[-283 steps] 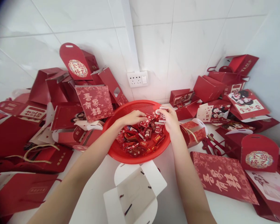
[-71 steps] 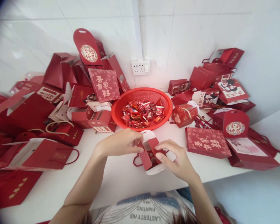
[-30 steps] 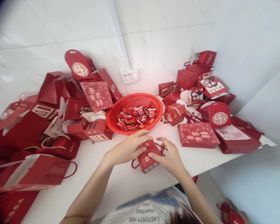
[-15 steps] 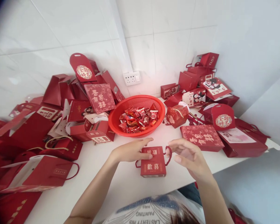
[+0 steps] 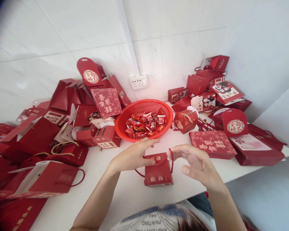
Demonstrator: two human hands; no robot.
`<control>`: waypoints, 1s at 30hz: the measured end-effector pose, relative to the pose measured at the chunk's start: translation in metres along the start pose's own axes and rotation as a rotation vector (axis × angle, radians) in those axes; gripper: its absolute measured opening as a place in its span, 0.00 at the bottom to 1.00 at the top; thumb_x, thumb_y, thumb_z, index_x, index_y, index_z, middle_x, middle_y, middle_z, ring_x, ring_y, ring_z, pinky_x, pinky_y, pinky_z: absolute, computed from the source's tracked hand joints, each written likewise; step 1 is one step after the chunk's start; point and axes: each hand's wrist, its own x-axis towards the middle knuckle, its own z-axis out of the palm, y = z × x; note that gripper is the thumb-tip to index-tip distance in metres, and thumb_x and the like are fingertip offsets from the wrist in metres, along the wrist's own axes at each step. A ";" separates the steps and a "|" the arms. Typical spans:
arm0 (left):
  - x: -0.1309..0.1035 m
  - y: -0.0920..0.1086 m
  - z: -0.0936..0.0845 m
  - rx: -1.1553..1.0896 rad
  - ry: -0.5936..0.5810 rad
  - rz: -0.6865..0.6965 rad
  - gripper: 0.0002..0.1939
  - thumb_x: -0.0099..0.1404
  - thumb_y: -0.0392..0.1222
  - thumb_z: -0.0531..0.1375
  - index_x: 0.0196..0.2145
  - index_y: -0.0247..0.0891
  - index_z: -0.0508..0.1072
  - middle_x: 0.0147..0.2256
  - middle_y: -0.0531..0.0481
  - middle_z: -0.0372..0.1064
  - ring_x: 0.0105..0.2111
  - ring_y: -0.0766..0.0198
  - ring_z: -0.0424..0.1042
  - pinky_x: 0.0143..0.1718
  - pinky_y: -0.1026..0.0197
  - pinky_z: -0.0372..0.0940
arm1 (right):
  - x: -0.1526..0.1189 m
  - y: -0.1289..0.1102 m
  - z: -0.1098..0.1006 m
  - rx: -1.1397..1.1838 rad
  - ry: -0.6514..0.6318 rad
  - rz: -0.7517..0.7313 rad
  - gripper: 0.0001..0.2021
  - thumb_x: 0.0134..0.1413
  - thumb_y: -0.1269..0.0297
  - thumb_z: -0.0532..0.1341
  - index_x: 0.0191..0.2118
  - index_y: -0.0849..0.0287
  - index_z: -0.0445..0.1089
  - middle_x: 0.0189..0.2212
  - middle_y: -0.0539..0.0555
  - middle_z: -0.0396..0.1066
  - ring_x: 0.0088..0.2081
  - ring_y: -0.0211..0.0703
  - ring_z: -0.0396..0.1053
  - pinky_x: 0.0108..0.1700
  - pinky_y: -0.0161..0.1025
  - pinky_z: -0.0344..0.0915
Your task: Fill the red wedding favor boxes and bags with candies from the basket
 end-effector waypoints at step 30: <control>-0.032 0.021 -0.015 -0.604 0.624 0.375 0.19 0.64 0.32 0.63 0.52 0.43 0.76 0.56 0.45 0.68 0.36 0.67 0.74 0.44 0.59 0.74 | 0.032 -0.025 0.041 -0.622 -0.247 -0.384 0.38 0.59 0.60 0.67 0.72 0.44 0.54 0.68 0.53 0.62 0.67 0.57 0.62 0.66 0.56 0.64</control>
